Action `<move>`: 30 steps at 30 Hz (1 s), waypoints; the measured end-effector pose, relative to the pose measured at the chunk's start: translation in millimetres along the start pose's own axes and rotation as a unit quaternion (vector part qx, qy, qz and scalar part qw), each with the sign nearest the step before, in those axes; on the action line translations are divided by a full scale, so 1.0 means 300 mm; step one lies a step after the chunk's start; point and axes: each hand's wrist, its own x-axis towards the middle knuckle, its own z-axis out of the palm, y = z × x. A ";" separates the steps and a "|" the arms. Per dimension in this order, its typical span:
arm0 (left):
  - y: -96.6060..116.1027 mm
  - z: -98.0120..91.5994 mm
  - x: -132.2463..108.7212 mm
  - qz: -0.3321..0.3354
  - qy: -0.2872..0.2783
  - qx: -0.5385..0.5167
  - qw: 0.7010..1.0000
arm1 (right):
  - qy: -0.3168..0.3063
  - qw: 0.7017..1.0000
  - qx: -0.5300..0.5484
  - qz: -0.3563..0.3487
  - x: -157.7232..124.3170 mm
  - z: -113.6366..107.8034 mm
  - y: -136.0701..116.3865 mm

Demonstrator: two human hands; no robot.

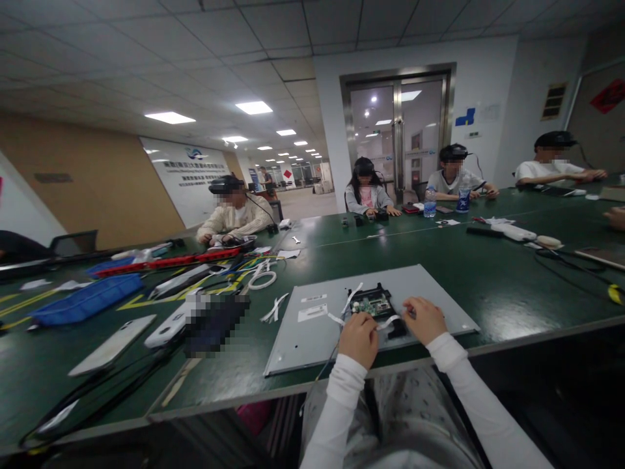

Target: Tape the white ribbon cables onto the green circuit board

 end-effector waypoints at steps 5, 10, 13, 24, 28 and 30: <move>-0.005 0.004 -0.004 -0.006 0.007 0.001 1.000 | -0.006 1.000 -0.004 -0.001 -0.001 -0.004 0.002; -0.009 0.004 -0.005 -0.006 0.006 0.003 1.000 | -0.012 1.000 -0.001 -0.005 0.000 -0.005 -0.001; -0.010 0.006 -0.004 -0.007 0.007 0.000 1.000 | -0.011 1.000 0.007 -0.005 0.000 -0.005 0.000; -0.013 0.013 -0.006 -0.001 0.004 -0.003 1.000 | -0.015 1.000 0.018 -0.010 -0.002 0.000 0.004; -0.011 0.011 -0.006 -0.003 0.005 -0.001 1.000 | -0.018 0.999 0.024 -0.012 0.000 0.002 0.007; -0.007 0.005 -0.007 -0.003 0.009 -0.002 1.000 | -0.018 0.999 0.026 -0.011 0.001 0.003 0.010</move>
